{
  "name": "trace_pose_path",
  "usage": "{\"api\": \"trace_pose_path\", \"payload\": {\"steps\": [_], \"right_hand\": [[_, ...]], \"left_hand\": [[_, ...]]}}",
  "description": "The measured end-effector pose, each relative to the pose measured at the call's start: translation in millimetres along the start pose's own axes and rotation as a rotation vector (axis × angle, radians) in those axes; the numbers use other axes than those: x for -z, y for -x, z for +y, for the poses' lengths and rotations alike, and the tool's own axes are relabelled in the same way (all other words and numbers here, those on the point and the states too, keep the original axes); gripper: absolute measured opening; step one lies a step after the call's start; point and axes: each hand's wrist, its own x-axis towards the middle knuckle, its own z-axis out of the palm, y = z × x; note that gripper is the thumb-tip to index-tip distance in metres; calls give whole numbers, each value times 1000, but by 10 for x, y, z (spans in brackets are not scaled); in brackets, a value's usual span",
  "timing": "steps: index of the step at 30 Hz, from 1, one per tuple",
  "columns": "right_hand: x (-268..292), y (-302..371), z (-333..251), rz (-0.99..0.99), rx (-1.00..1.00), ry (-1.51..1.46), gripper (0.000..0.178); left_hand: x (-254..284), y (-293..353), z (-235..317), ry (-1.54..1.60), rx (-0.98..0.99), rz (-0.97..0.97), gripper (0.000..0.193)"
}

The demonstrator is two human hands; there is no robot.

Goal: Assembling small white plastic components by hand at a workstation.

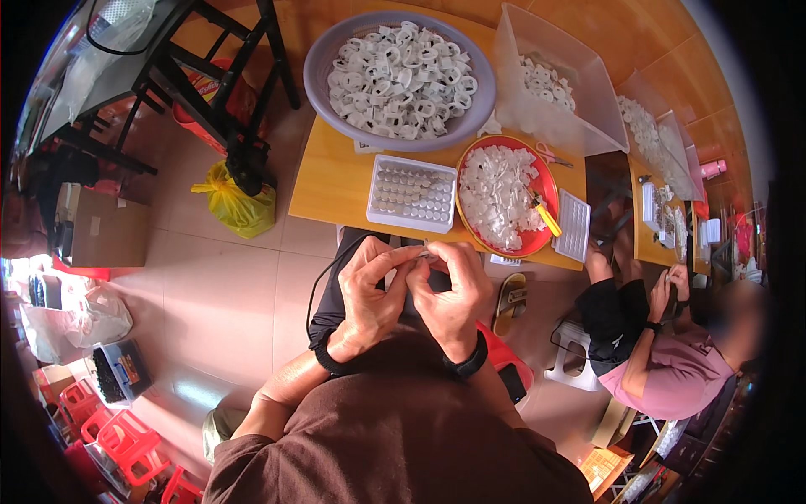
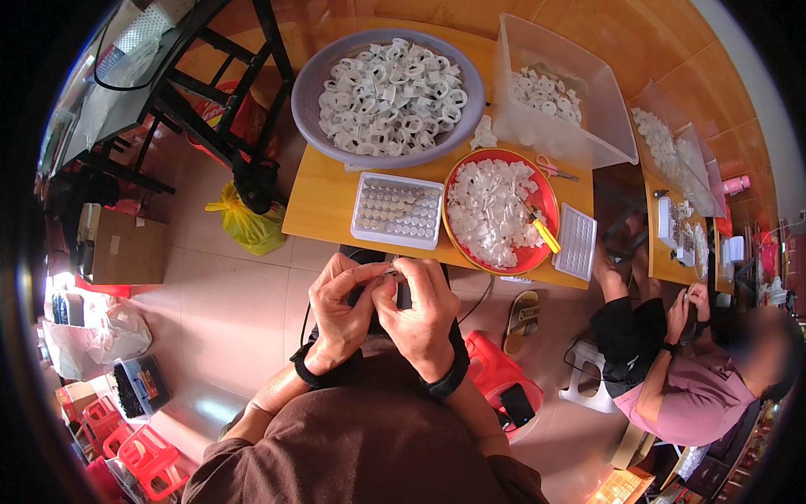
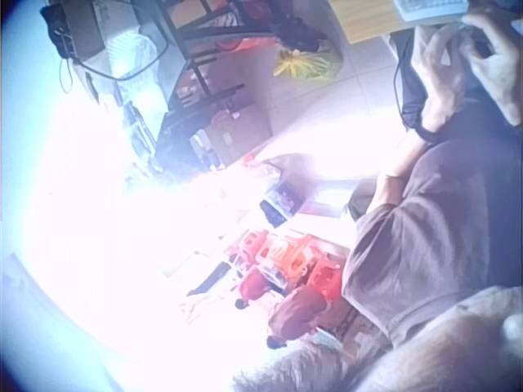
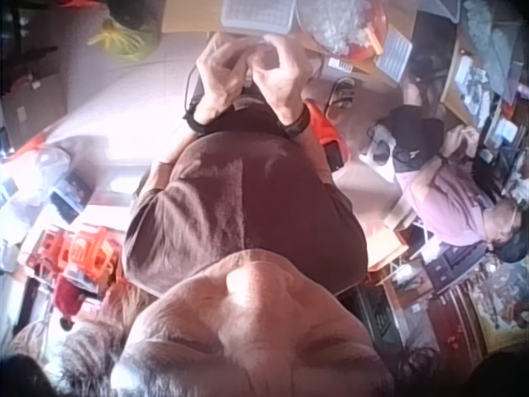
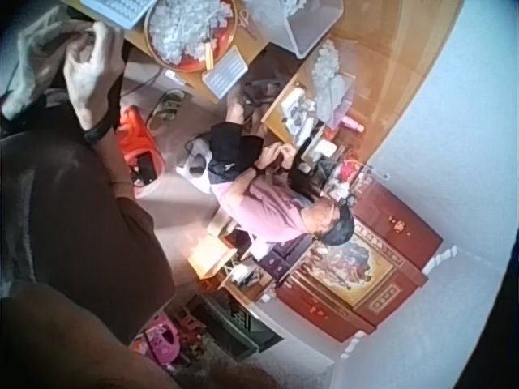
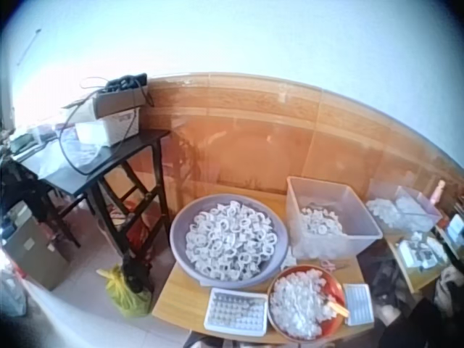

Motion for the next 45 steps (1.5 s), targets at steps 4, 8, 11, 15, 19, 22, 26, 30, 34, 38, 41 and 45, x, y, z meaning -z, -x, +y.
{"api": "trace_pose_path", "payload": {"steps": [4, 8, 11, 15, 19, 22, 26, 30, 34, 38, 41, 45], "right_hand": [[-4, 7, 29, 2, 26, -6, 26], [-5, -32, 43, -27, 8, -41, 24], [-29, -34, 111, -82, -92, -182, 22], [4, -60, 116, -107, -159, -250, 21], [3, -64, 148, -113, -171, -268, 21], [32, -54, 188, -145, -245, -349, 20], [119, -60, 155, -197, -408, -508, 17], [118, -47, 162, -201, -446, -526, 15], [61, -17, 181, -164, -462, -574, 13], [64, -4, 198, -156, -470, -626, 13], [86, -13, 173, -159, -453, -620, 13], [92, -16, 138, -163, -478, -642, 14]], "left_hand": [[-9, 10, -7, 1, 7, 8, 23], [-27, 13, -69, 5, 53, 20, 22], [-17, 19, -109, 34, 86, 30, 22], [-34, 9, -94, 49, 108, 14, 22], [-41, 7, -127, 77, 99, 14, 22], [-21, 6, -148, 83, 118, -13, 23], [-35, -19, -111, 431, 273, -37, 22], [-38, -16, -116, 511, 281, -50, 21], [-28, -15, -85, 436, 264, -72, 21], [-37, -17, -78, 429, 226, -73, 20], [-25, -17, -68, 413, 211, -80, 21], [-31, -4, -85, 430, 206, -74, 21]]}}
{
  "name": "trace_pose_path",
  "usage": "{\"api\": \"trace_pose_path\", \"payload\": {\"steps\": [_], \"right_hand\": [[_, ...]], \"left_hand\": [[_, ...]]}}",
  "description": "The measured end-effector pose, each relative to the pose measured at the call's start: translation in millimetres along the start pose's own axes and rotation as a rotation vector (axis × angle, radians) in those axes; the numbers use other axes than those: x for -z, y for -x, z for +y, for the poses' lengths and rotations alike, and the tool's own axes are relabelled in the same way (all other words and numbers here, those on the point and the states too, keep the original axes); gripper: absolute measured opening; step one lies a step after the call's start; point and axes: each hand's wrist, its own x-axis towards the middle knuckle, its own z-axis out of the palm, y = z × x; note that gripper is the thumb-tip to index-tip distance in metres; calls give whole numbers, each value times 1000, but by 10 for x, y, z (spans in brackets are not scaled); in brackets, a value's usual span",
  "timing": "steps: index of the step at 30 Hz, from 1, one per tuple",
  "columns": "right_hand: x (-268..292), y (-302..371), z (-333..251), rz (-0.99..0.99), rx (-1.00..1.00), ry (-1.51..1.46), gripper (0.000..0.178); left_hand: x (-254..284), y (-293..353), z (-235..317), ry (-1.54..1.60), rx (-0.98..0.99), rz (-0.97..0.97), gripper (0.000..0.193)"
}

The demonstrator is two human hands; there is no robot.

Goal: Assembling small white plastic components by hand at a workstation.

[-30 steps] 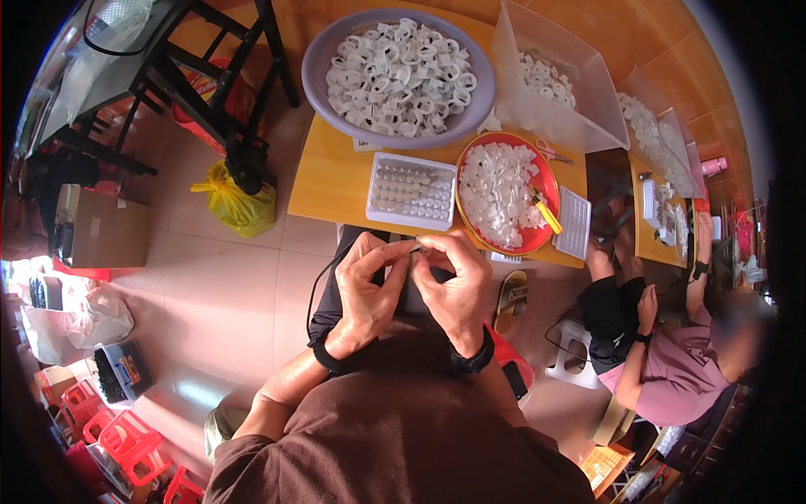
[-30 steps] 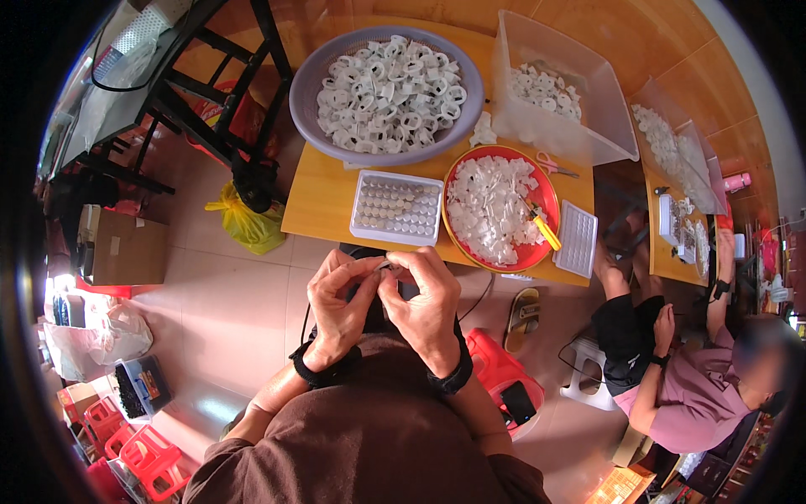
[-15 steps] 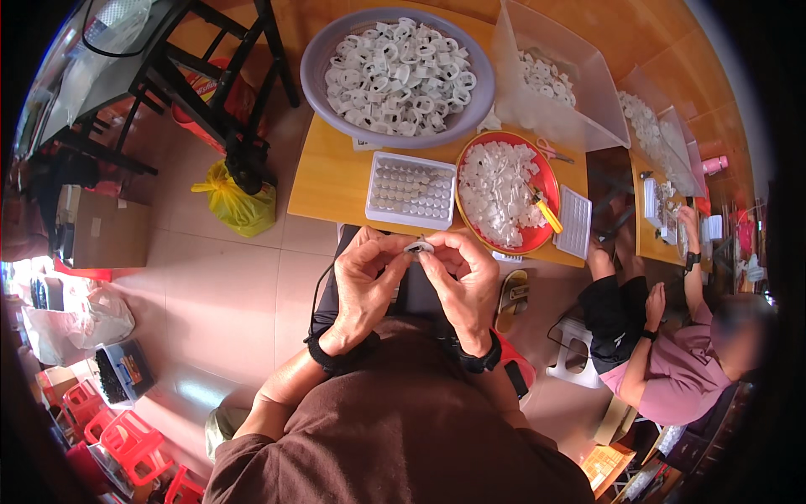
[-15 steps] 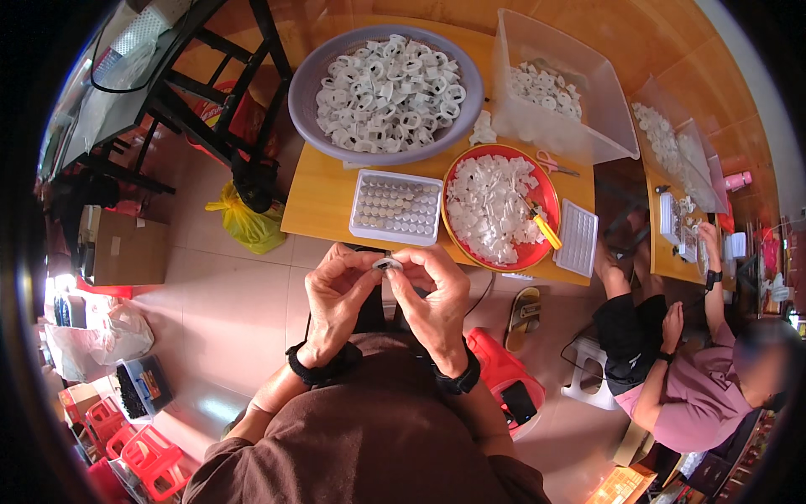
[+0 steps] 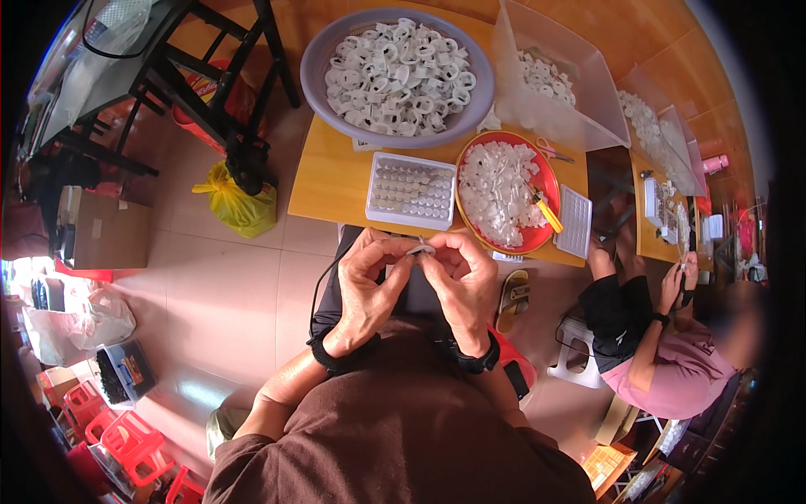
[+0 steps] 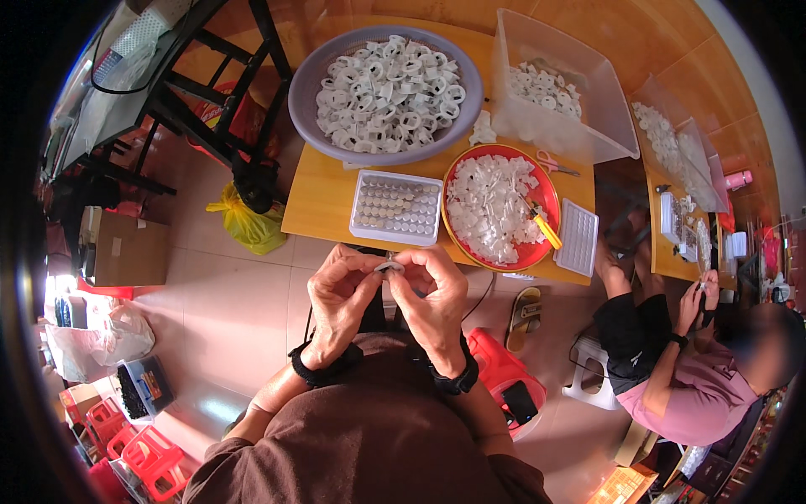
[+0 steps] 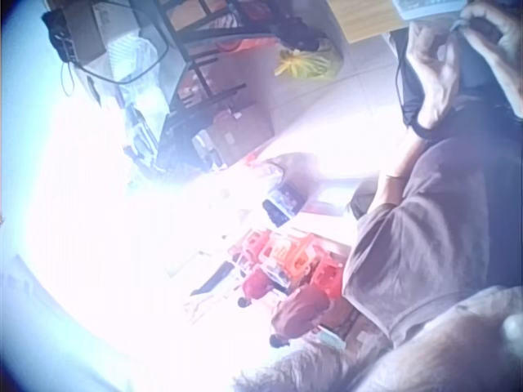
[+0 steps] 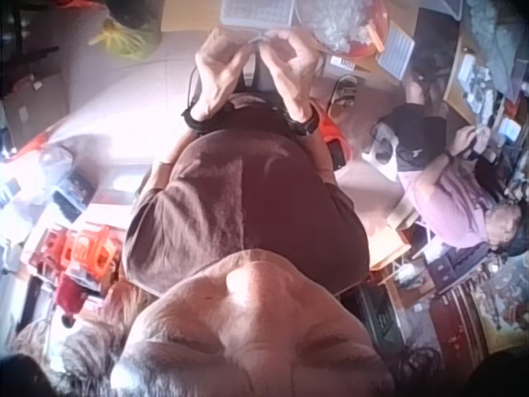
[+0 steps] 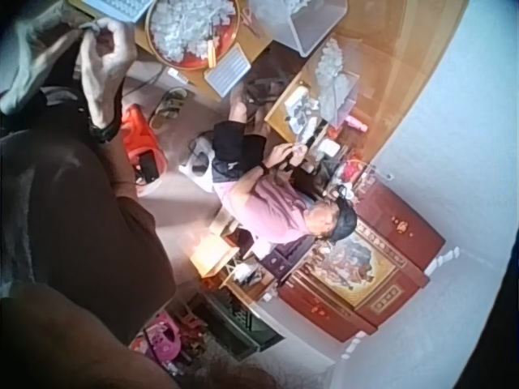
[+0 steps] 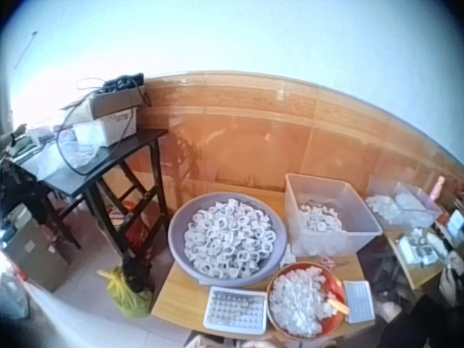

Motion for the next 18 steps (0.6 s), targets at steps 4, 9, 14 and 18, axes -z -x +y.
{"api": "trace_pose_path", "payload": {"steps": [4, 9, 14, 18], "right_hand": [[-17, 14, 23, 16, 25, 21, 13], [-73, 37, 22, 57, 58, 54, 12], [-88, 57, 61, 80, 68, 30, 12], [-83, 62, 110, 80, 63, 3, 12]], "left_hand": [[2, 6, -6, 15, -2, 9, 21], [2, -5, -8, -45, -6, 28, 17], [29, -27, -6, -227, -162, 27, 19], [6, -30, 13, -368, -307, 59, 23]]}}
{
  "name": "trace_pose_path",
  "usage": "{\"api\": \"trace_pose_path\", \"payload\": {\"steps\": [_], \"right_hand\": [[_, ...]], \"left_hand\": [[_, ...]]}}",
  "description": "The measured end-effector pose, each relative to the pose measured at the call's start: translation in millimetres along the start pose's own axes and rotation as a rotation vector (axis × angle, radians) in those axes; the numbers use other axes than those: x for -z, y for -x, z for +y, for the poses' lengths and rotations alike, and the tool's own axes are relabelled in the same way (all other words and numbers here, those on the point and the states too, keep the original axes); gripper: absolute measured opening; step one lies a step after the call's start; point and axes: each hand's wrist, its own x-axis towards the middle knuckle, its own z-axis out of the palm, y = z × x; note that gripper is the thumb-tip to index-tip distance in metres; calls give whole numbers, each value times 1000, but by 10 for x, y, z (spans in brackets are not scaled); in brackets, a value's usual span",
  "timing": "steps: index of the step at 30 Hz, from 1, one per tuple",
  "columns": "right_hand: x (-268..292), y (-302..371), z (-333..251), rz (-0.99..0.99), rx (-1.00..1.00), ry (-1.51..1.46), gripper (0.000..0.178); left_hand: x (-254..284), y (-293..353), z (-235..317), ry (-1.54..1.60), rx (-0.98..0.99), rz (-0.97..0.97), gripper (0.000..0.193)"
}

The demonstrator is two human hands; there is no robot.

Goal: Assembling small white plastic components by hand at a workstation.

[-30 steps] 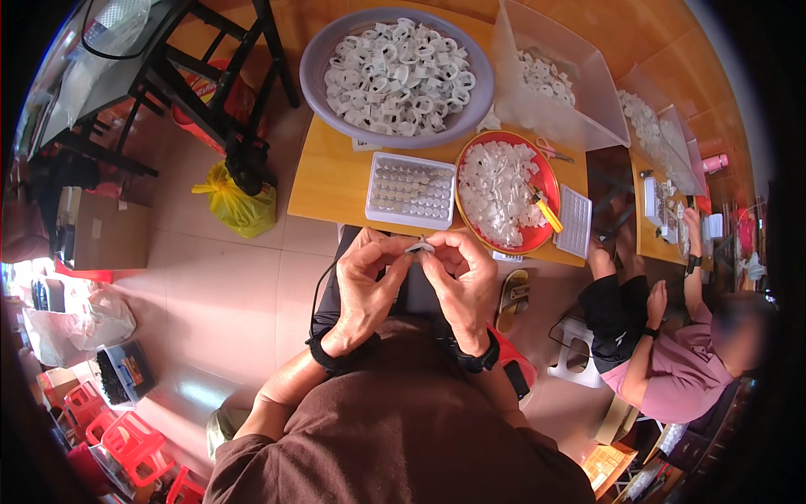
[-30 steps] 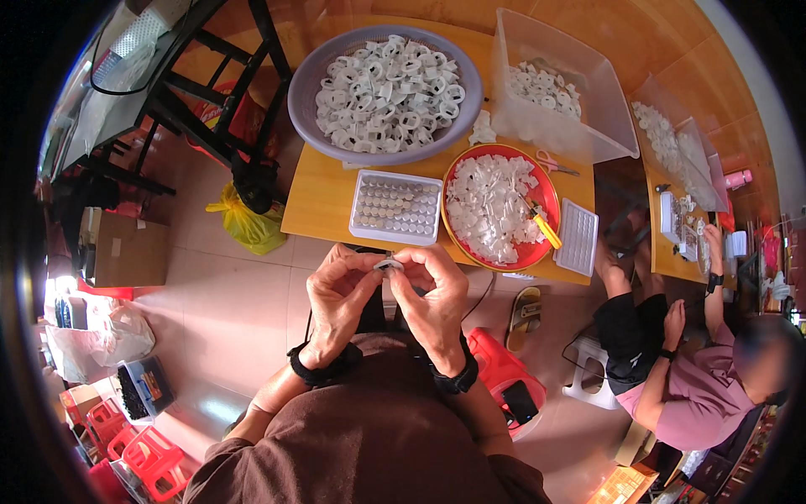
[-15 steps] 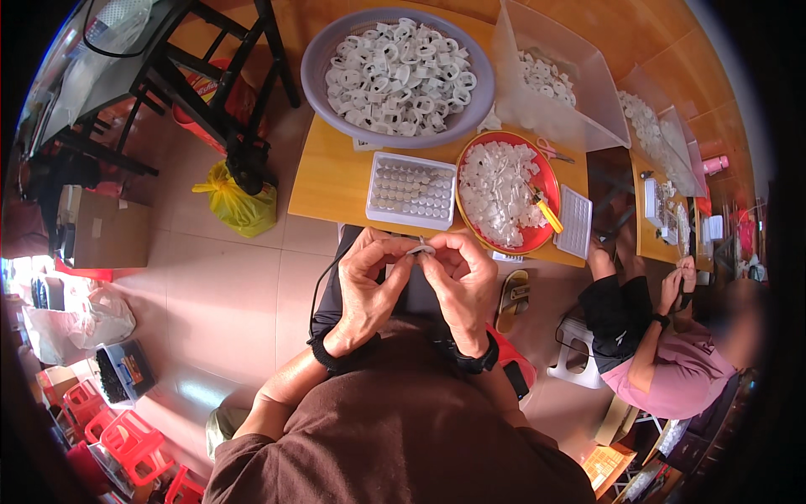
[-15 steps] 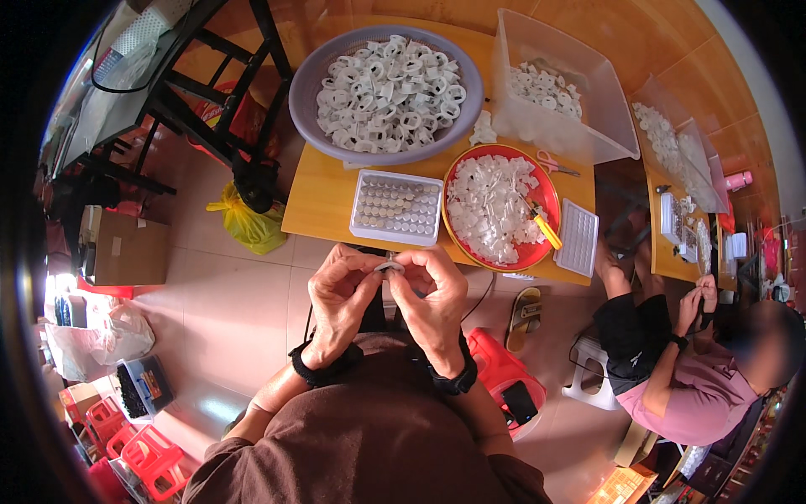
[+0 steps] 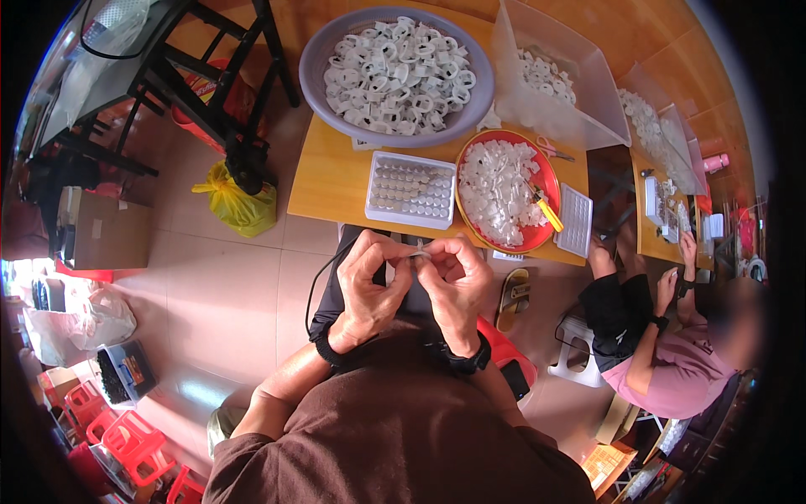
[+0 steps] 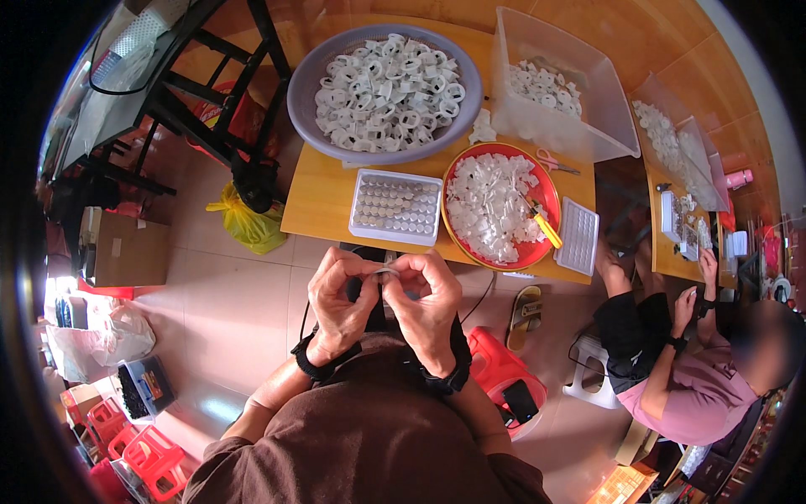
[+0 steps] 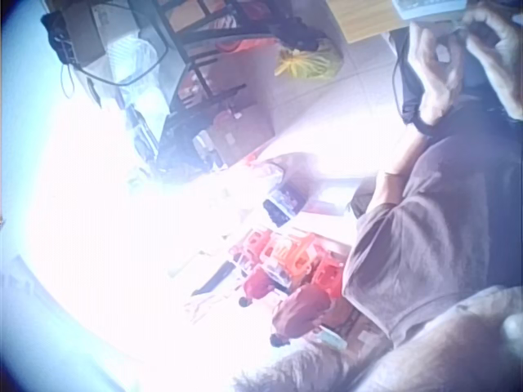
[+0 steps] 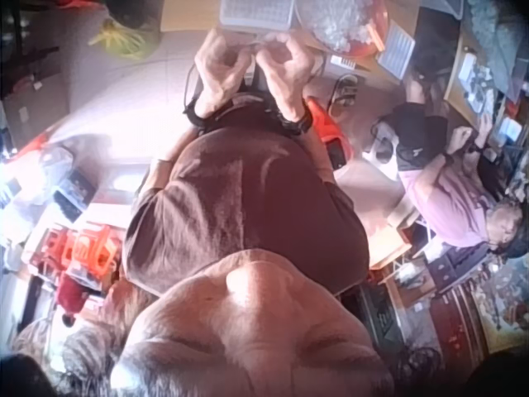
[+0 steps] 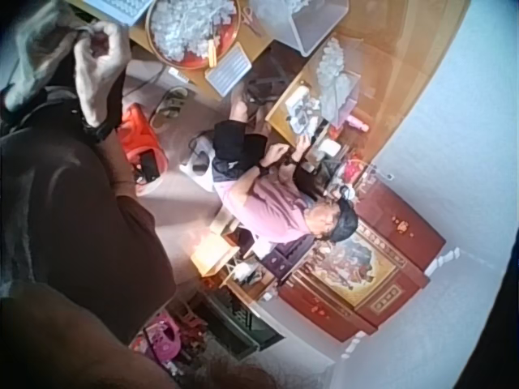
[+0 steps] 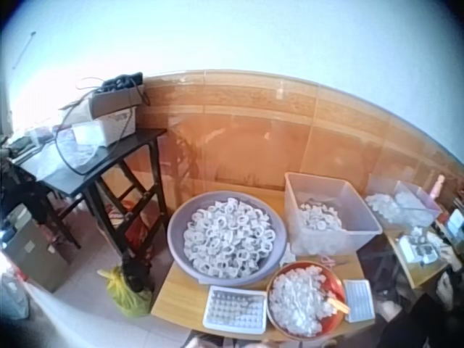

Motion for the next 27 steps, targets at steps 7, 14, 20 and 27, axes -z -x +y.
{"api": "trace_pose_path", "payload": {"steps": [7, 14, 20, 27], "right_hand": [[8, -15, -17, 56, 157, 55, 17], [89, -33, 19, -19, 314, 143, 22], [65, -32, 6, -17, 280, 16, 20], [57, -44, -67, 1, 62, 113, 14]], "left_hand": [[-36, 19, 10, 173, 106, 54, 21], [39, 23, -2, 160, 13, 32, 21], [28, 50, 11, 146, -14, 44, 19], [36, 43, -35, 809, 677, -25, 9]]}}
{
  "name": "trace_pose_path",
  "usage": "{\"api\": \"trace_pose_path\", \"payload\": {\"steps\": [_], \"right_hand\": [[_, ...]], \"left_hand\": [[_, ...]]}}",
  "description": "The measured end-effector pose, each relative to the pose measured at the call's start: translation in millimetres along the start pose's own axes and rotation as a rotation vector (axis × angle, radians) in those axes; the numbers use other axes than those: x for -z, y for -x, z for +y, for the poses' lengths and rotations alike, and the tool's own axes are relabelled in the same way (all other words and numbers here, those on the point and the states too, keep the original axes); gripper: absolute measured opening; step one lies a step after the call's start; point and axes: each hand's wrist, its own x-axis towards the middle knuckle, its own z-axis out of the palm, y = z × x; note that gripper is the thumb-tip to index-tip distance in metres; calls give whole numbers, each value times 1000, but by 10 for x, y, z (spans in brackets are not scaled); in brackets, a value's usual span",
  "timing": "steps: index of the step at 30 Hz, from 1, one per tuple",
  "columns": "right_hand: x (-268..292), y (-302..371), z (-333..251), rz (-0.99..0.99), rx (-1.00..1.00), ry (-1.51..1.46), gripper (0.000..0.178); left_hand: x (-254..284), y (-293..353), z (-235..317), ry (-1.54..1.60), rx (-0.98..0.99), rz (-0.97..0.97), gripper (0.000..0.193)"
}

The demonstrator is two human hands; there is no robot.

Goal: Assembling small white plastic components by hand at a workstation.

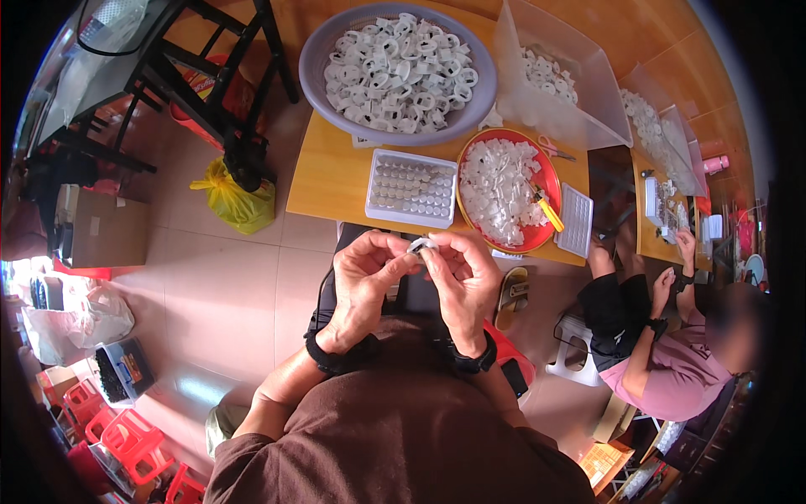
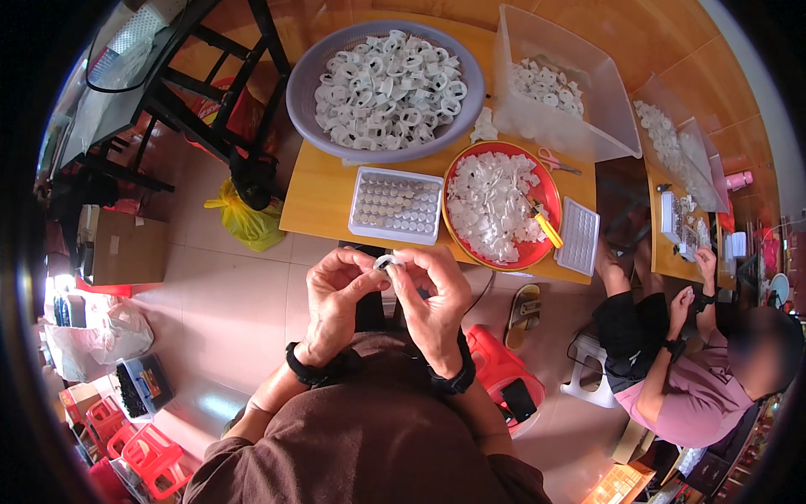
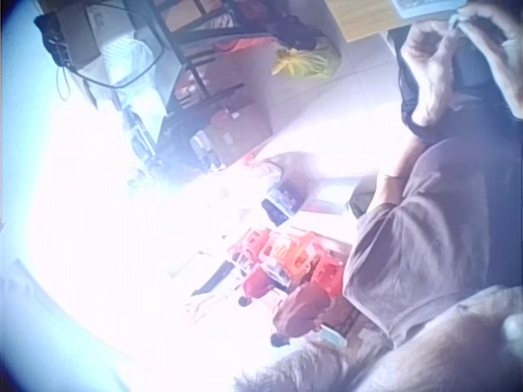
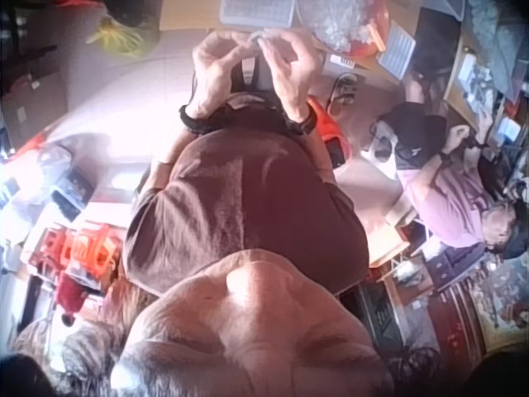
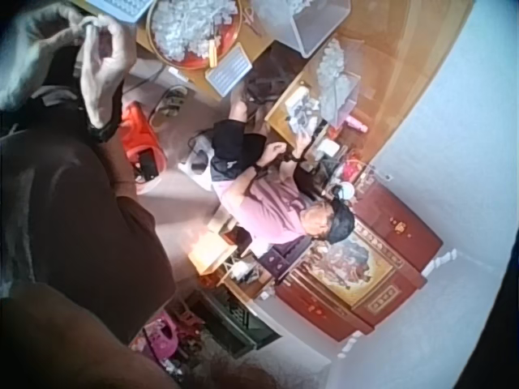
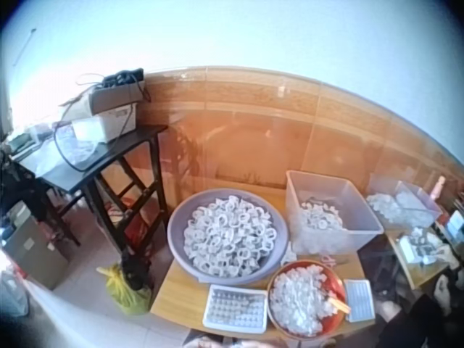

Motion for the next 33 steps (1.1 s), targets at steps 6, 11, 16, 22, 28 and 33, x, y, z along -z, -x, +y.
{"api": "trace_pose_path", "payload": {"steps": [6, 11, 16, 22, 28, 33], "right_hand": [[13, -19, 2, 4, 11, -20, 16], [8, -34, -44, -22, 105, 175, 15], [-34, -45, -60, -35, 188, 268, 20], [-33, -41, -62, -6, 286, 458, 27], [-65, -15, -40, 11, 288, 564, 26], [-78, -18, -18, 23, 312, 599, 27]], "left_hand": [[-3, -38, 14, 78, 136, -18, 13], [-10, -51, -20, 15, 64, -36, 18], [20, -45, -78, -256, -171, -25, 19], [-54, -11, -38, -519, -253, -3, 20], [-30, -16, -87, -604, -289, -13, 22], [-63, 4, -69, -625, -255, 14, 23]]}}
